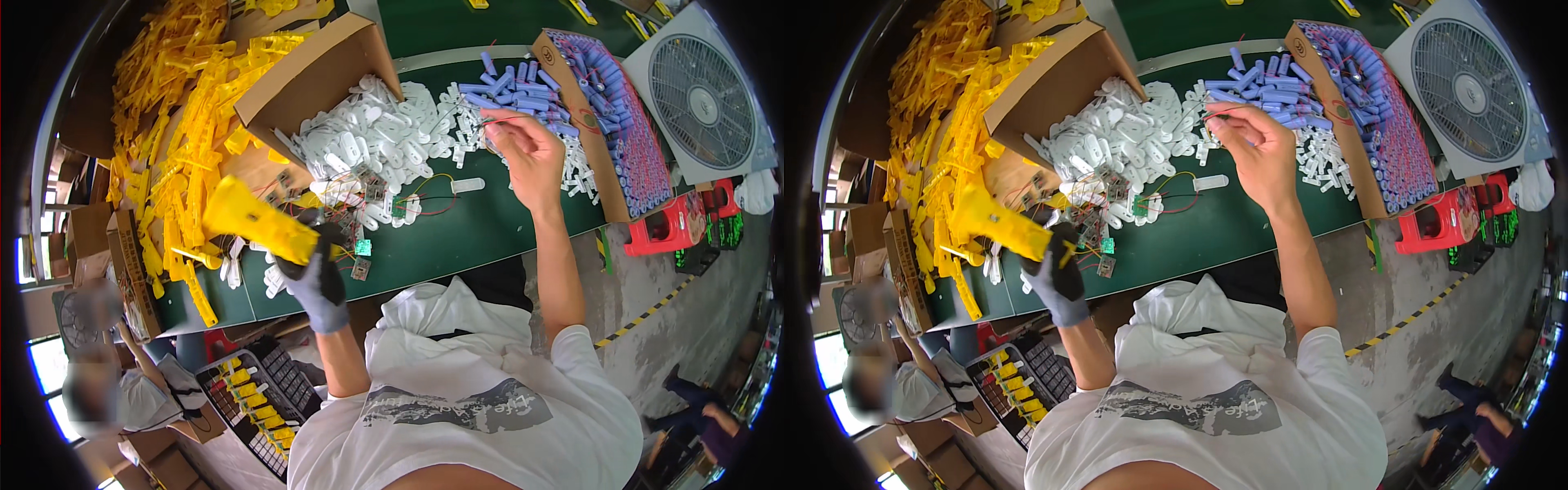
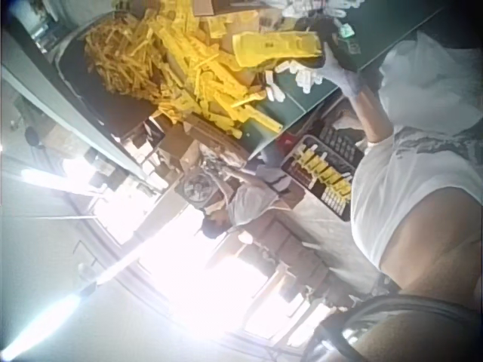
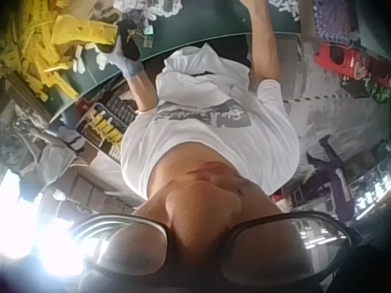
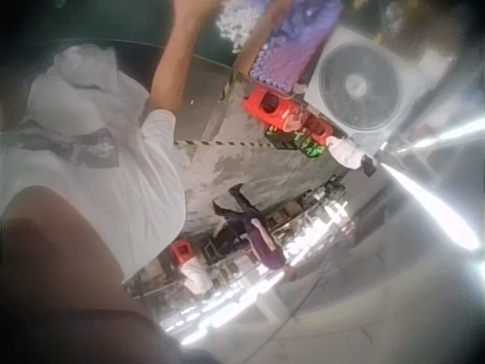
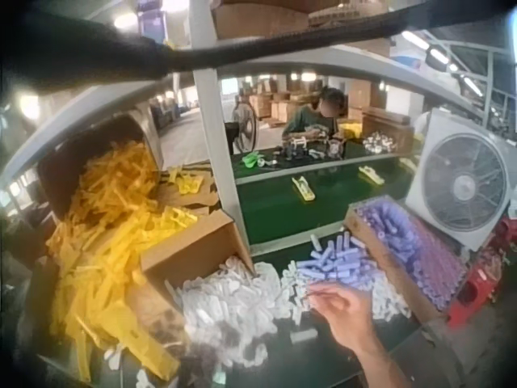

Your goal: Assembling components into a yellow plastic housing, likely for an LED light or similar device.

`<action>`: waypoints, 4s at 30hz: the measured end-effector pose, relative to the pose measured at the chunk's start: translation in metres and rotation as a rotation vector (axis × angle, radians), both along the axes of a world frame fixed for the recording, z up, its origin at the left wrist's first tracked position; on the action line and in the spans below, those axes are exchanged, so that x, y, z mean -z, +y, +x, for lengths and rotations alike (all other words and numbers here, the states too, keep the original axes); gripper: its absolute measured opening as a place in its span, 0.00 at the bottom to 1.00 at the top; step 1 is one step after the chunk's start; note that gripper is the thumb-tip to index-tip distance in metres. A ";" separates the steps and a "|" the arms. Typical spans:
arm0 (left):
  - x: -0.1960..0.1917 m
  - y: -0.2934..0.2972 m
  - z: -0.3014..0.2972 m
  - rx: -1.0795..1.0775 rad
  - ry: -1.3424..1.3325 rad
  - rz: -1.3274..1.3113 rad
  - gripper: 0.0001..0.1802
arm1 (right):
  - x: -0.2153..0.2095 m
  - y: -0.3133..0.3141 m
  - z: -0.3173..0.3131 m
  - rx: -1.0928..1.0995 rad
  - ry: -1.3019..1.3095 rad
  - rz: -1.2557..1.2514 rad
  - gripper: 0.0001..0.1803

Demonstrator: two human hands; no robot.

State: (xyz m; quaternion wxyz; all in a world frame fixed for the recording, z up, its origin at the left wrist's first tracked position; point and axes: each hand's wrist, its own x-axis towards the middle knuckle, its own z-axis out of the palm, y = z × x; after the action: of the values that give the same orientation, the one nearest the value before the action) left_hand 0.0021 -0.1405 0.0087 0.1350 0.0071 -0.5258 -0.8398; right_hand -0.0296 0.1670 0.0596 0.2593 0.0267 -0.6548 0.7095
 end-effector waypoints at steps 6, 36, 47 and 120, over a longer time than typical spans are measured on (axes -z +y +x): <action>-0.037 0.094 -0.001 0.550 -0.023 0.107 0.27 | -0.014 0.019 0.033 -0.171 0.012 -0.125 0.14; -0.017 0.158 0.005 0.816 -0.188 0.132 0.25 | 0.017 0.012 0.044 -0.100 -0.199 0.091 0.10; -0.015 0.159 0.006 0.819 -0.198 0.011 0.22 | 0.025 0.019 0.048 -0.119 -0.199 0.075 0.11; -0.021 0.159 0.010 0.333 -0.062 0.371 0.20 | 0.063 -0.055 0.098 -0.049 -0.273 -0.642 0.29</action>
State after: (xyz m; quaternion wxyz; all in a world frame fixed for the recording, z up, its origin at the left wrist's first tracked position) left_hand 0.0122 0.0187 0.0294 -0.0249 -0.0295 -0.3605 -0.9320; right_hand 0.0681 0.1119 -0.0029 0.1474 -0.1359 -0.4260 0.8822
